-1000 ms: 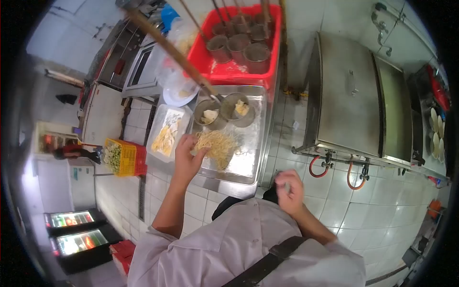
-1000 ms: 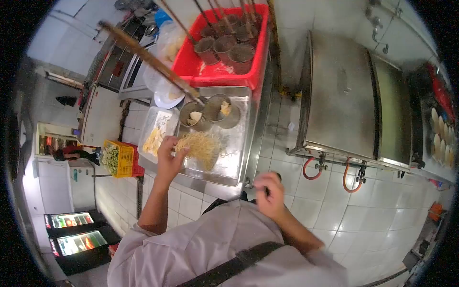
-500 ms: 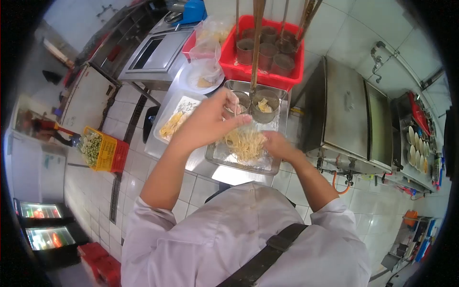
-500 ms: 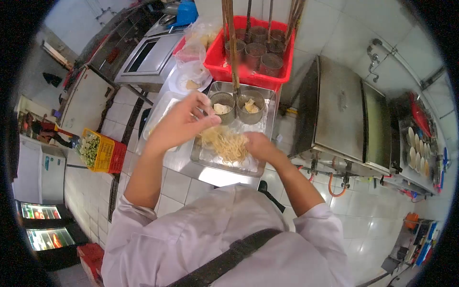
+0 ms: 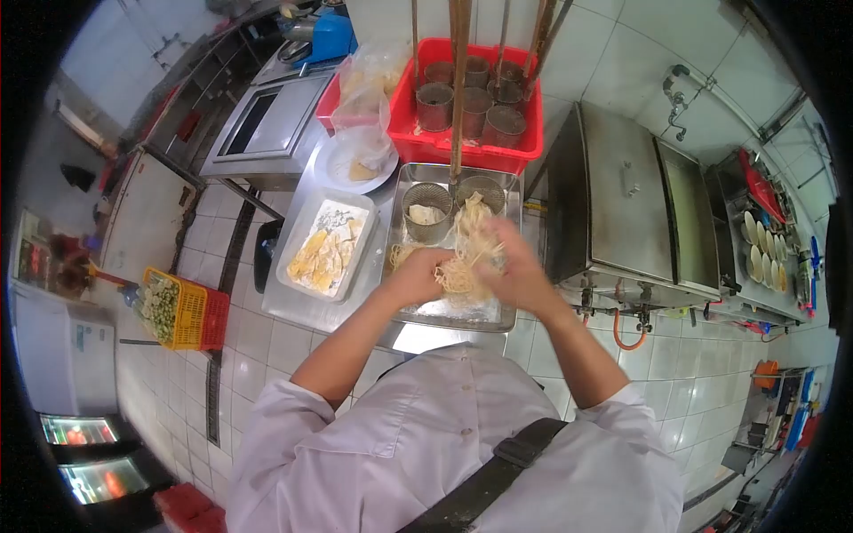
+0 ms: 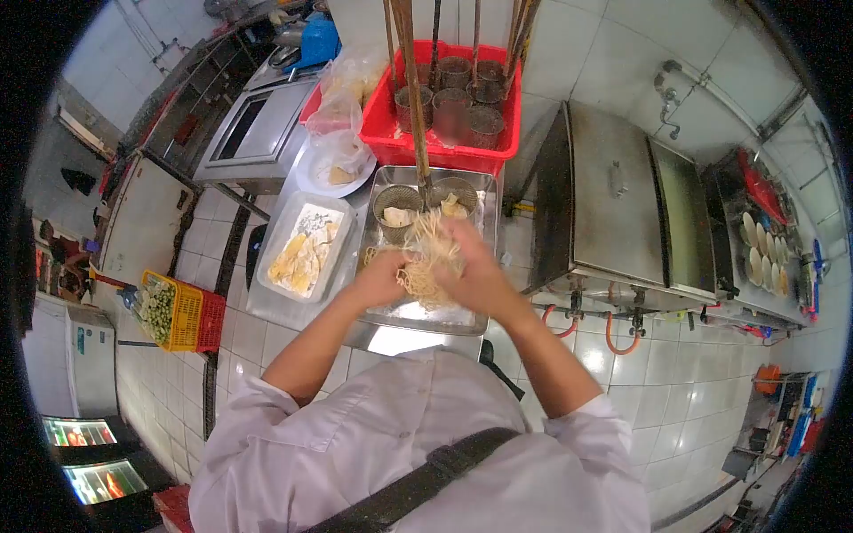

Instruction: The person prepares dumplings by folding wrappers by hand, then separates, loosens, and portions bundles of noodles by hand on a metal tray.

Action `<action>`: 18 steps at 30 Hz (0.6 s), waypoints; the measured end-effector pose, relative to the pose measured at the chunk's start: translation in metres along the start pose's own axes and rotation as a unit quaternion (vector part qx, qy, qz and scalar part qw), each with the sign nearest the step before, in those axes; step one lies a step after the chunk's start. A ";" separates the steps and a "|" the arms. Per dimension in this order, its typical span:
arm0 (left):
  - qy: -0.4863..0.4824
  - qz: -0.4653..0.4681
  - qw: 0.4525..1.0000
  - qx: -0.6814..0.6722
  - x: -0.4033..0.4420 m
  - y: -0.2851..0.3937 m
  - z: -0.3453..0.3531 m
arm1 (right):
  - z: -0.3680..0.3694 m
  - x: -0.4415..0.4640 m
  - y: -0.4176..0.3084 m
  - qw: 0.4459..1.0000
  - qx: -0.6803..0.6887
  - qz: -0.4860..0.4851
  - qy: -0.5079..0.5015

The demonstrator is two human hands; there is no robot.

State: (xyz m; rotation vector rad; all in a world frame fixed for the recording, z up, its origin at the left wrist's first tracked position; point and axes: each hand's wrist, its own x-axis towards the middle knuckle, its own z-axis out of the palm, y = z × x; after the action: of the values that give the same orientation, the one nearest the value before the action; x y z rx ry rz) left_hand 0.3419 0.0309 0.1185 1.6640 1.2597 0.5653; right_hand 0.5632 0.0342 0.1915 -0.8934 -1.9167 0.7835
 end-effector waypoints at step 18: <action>0.221 0.300 0.927 0.041 -0.059 0.261 -0.144 | 0.045 -0.025 0.102 0.840 -0.470 0.108 -0.248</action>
State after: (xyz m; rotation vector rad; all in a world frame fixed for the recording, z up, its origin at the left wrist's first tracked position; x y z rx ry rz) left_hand 0.3311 0.0266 0.4218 2.0737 1.0649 1.3339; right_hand 0.5619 0.0622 0.0806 -1.6257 -2.7598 0.1216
